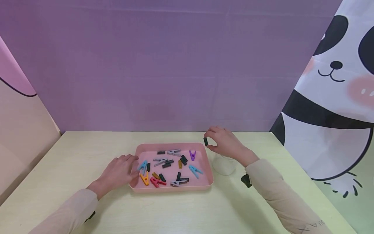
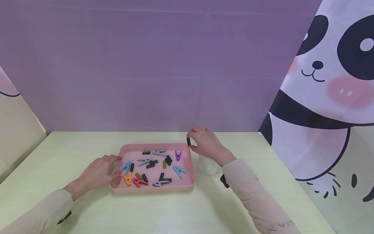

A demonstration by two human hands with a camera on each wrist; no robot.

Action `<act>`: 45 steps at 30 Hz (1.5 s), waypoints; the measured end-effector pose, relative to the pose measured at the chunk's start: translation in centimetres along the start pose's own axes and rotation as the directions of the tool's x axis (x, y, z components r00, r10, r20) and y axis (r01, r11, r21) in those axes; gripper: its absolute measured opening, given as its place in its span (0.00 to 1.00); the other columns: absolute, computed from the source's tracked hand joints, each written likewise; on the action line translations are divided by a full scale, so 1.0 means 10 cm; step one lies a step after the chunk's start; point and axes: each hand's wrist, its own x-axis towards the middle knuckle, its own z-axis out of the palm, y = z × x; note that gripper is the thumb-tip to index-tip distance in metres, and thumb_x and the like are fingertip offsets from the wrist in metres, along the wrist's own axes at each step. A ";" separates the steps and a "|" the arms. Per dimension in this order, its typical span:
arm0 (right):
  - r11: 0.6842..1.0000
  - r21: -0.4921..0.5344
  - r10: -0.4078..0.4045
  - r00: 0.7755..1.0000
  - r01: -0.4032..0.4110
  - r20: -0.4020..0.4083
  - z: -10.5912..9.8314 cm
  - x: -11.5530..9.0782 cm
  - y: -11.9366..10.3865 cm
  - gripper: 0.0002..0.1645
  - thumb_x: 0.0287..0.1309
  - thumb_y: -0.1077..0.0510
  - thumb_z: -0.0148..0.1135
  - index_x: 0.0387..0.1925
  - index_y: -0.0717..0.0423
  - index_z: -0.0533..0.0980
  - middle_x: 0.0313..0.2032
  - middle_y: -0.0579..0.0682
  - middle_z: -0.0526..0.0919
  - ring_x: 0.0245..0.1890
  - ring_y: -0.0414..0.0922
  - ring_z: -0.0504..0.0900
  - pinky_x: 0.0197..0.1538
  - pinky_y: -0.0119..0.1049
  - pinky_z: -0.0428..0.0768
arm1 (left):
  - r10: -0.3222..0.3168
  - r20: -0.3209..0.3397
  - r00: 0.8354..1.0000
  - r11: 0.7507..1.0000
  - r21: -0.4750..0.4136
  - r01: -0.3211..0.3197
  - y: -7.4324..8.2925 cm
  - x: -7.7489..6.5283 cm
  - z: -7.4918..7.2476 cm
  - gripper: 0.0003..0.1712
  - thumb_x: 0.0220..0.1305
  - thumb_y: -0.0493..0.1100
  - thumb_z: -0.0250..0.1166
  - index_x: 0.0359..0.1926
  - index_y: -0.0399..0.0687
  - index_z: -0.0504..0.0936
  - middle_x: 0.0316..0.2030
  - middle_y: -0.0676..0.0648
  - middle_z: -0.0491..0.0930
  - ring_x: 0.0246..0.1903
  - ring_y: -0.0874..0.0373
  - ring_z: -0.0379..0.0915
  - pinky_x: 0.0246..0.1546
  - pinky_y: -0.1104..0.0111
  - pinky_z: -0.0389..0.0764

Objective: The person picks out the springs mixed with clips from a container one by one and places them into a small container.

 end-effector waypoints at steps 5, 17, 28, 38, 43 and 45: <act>0.999 0.018 0.026 1.000 -0.026 -0.004 -0.04 -0.09 0.13 0.18 0.46 0.56 0.67 0.42 0.54 0.77 0.41 0.50 0.77 0.42 0.49 0.75 0.48 0.48 0.74 | 0.004 -0.004 1.000 1.000 0.008 -0.004 -0.01 0.01 0.01 0.32 0.50 0.54 0.63 0.54 0.42 0.73 0.52 0.41 0.76 0.50 0.46 0.70 0.50 0.49 0.72; 0.998 0.032 0.048 0.998 -0.046 -0.050 -0.05 -0.32 0.33 0.17 0.44 0.59 0.68 0.39 0.56 0.78 0.37 0.50 0.77 0.39 0.50 0.75 0.41 0.46 0.75 | 0.011 -0.010 1.000 0.999 0.039 -0.011 -0.02 0.02 0.04 0.32 0.50 0.55 0.62 0.54 0.43 0.73 0.52 0.42 0.76 0.50 0.46 0.70 0.50 0.49 0.72; 0.995 0.031 0.098 0.995 -0.098 0.010 0.07 -0.45 0.41 0.19 0.44 0.56 0.69 0.41 0.56 0.78 0.41 0.52 0.79 0.43 0.51 0.76 0.41 0.51 0.74 | 0.006 -0.023 1.000 1.000 0.027 -0.005 -0.01 0.02 0.02 0.31 0.51 0.54 0.62 0.53 0.43 0.73 0.51 0.42 0.76 0.50 0.46 0.71 0.50 0.50 0.72; 0.992 0.065 0.107 0.994 -0.109 0.027 0.14 -0.46 0.43 0.19 0.44 0.58 0.69 0.41 0.56 0.78 0.41 0.52 0.79 0.44 0.53 0.76 0.44 0.53 0.75 | 0.001 -0.014 1.000 1.000 0.030 -0.001 0.00 0.01 0.00 0.30 0.51 0.54 0.62 0.53 0.43 0.73 0.51 0.42 0.76 0.51 0.46 0.70 0.50 0.50 0.72; 0.990 0.081 0.117 0.992 -0.120 0.040 0.16 -0.44 0.43 0.19 0.43 0.59 0.69 0.41 0.57 0.78 0.41 0.52 0.79 0.44 0.53 0.76 0.45 0.52 0.75 | 0.013 -0.024 1.000 1.000 0.022 -0.013 -0.01 0.00 0.01 0.30 0.51 0.53 0.63 0.53 0.42 0.73 0.51 0.42 0.76 0.50 0.45 0.71 0.50 0.49 0.72; 0.988 0.089 0.121 0.992 -0.125 0.045 0.16 -0.45 0.42 0.19 0.43 0.59 0.69 0.41 0.57 0.78 0.42 0.53 0.79 0.45 0.53 0.76 0.46 0.52 0.76 | 0.019 -0.028 0.999 1.000 0.019 -0.018 -0.01 0.00 0.01 0.30 0.51 0.53 0.63 0.53 0.42 0.73 0.51 0.42 0.76 0.49 0.45 0.72 0.50 0.49 0.72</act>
